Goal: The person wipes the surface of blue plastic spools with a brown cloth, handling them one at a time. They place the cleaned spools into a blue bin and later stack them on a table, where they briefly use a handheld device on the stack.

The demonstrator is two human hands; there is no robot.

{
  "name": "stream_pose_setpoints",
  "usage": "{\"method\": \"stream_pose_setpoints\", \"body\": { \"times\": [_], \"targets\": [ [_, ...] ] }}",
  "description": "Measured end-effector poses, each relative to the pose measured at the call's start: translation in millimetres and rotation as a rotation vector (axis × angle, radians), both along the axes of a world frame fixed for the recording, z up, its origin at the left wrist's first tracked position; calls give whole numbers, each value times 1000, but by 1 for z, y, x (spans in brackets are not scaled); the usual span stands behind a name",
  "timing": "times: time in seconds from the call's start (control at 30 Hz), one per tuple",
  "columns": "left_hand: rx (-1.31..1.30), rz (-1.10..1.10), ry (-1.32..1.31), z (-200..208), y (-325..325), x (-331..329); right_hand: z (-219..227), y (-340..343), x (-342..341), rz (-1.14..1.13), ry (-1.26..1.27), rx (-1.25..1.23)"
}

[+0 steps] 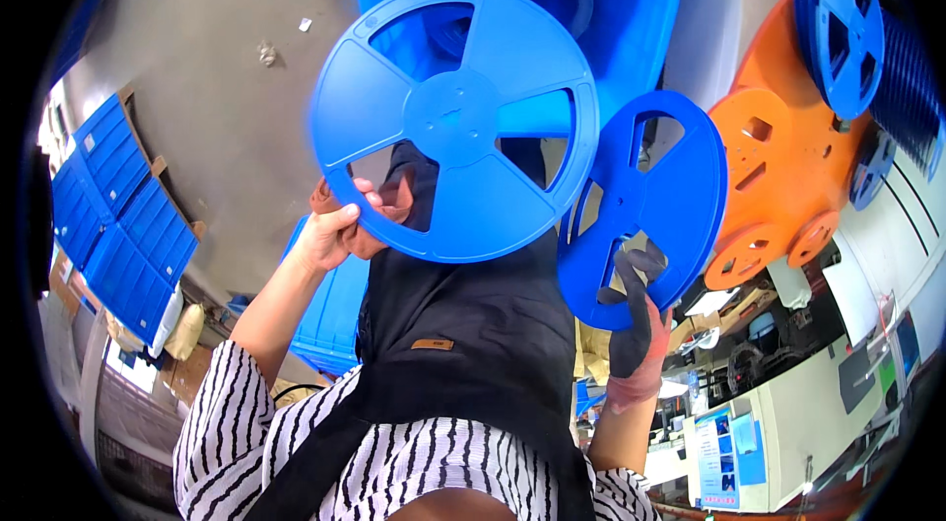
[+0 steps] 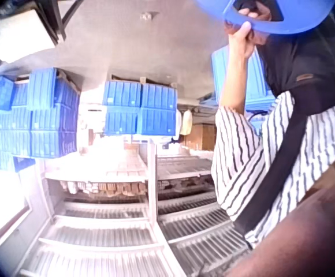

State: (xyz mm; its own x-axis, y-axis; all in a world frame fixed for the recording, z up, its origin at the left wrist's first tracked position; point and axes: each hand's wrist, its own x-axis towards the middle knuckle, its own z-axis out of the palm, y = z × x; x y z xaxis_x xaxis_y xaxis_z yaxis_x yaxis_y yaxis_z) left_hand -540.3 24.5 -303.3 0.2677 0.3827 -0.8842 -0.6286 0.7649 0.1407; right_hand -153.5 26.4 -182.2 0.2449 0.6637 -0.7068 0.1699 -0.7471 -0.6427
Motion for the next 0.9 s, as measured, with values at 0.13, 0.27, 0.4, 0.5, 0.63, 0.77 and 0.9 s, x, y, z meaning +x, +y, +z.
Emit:
{"method": "stream_pose_setpoints", "body": {
  "times": [0.13,0.27,0.4,0.5,0.63,0.77,0.9],
  "targets": [
    [40,3,61,-3,3,0,-2,-1,-2,79,-5,34],
    [238,-26,276,-4,31,30,-5,-8,3,56,50,95],
    [345,-142,441,-64,65,71,-10,-10,-10,-201,201,156],
    [296,-523,827,-111,95,99,-12,-18,-3,-439,430,60],
    [445,-535,807,-119,100,130,-14,-16,7,-621,584,102],
    [647,-461,678,-84,83,114,-21,-28,24,-766,891,162],
    [723,-355,738,-29,82,94,-24,-42,30,-894,965,185]
  ]
}}
